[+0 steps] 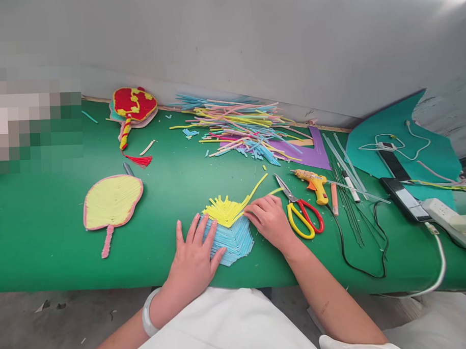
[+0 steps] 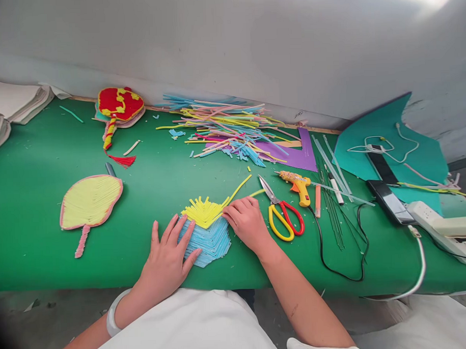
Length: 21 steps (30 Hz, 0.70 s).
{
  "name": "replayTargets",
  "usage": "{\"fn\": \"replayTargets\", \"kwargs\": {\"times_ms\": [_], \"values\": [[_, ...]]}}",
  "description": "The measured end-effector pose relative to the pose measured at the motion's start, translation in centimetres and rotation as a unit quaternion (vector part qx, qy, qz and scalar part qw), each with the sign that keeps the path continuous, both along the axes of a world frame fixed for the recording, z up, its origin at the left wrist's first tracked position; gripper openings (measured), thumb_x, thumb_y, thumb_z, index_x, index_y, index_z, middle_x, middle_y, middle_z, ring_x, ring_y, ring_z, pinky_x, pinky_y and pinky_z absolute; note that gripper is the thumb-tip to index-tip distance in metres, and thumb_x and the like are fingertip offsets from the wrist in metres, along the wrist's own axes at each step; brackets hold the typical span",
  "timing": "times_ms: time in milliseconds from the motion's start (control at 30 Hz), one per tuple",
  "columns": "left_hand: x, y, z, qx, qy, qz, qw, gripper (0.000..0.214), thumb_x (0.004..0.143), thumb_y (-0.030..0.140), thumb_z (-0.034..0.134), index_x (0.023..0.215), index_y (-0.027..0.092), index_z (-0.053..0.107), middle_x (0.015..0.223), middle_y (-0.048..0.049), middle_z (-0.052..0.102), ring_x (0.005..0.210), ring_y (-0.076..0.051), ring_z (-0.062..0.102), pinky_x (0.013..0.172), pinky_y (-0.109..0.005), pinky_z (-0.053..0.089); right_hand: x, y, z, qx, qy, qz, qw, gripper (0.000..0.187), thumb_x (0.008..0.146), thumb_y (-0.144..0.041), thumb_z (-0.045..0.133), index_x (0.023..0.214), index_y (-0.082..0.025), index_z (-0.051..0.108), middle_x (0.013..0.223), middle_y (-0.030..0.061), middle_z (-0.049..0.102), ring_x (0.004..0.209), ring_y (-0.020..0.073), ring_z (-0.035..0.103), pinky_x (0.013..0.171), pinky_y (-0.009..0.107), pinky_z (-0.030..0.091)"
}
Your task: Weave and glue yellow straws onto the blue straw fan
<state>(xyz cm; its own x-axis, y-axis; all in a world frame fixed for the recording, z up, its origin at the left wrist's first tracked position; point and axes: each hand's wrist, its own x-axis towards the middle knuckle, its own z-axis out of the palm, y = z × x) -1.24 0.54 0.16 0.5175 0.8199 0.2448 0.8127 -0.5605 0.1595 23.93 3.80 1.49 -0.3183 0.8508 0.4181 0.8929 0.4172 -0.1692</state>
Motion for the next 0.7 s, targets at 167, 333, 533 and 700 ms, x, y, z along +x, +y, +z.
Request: {"fn": "replayTargets", "kwargs": {"times_ms": [167, 333, 533, 700], "values": [[0.00, 0.03, -0.04, 0.000, 0.009, -0.001, 1.000, 0.055, 0.102, 0.048, 0.040, 0.145, 0.015, 0.051, 0.154, -0.0164, 0.046, 0.146, -0.036, 0.037, 0.121, -0.067, 0.013, 0.06, 0.07, -0.16, -0.005, 0.003, -0.002, 1.000, 0.018, 0.101, -0.027, 0.054, 0.094, -0.022, 0.070, 0.088, 0.0037, 0.069, 0.084, 0.0182, 0.057, 0.091, 0.036, 0.035], [0.05, 0.07, 0.11, -0.003, 0.003, 0.002, 1.000, 0.055, 0.103, 0.048, 0.037, 0.144, 0.014, 0.052, 0.154, -0.0163, 0.046, 0.146, -0.036, 0.037, 0.121, -0.066, 0.013, 0.02, 0.17, -0.34, -0.016, 0.021, 0.002, 1.000, 0.018, 0.101, -0.030, 0.055, 0.094, -0.022, 0.069, 0.089, 0.0035, 0.070, 0.086, 0.0180, 0.057, 0.090, 0.035, 0.035], [-0.12, 0.03, 0.36, -0.007, 0.007, -0.008, 1.000, 0.054, 0.101, 0.044, 0.046, 0.150, 0.023, 0.045, 0.155, -0.0181, 0.044, 0.147, -0.038, 0.034, 0.117, -0.070, 0.017, -0.04, 0.20, -0.58, -0.028, 0.025, -0.003, 0.999, 0.018, 0.101, -0.031, 0.055, 0.094, -0.022, 0.068, 0.089, 0.0036, 0.069, 0.087, 0.0187, 0.058, 0.090, 0.036, 0.035], [-0.13, 0.12, 0.52, -0.011, -0.024, -0.014, 1.000, 0.043, 0.099, 0.046, 0.052, 0.141, 0.039, 0.055, 0.154, -0.0138, 0.045, 0.145, -0.039, 0.037, 0.114, -0.073, 0.022, 0.00, 0.25, -0.65, -0.036, 0.028, -0.014, 0.999, 0.017, 0.101, -0.031, 0.056, 0.094, -0.022, 0.069, 0.090, 0.0037, 0.069, 0.088, 0.0189, 0.059, 0.090, 0.037, 0.035]]}}
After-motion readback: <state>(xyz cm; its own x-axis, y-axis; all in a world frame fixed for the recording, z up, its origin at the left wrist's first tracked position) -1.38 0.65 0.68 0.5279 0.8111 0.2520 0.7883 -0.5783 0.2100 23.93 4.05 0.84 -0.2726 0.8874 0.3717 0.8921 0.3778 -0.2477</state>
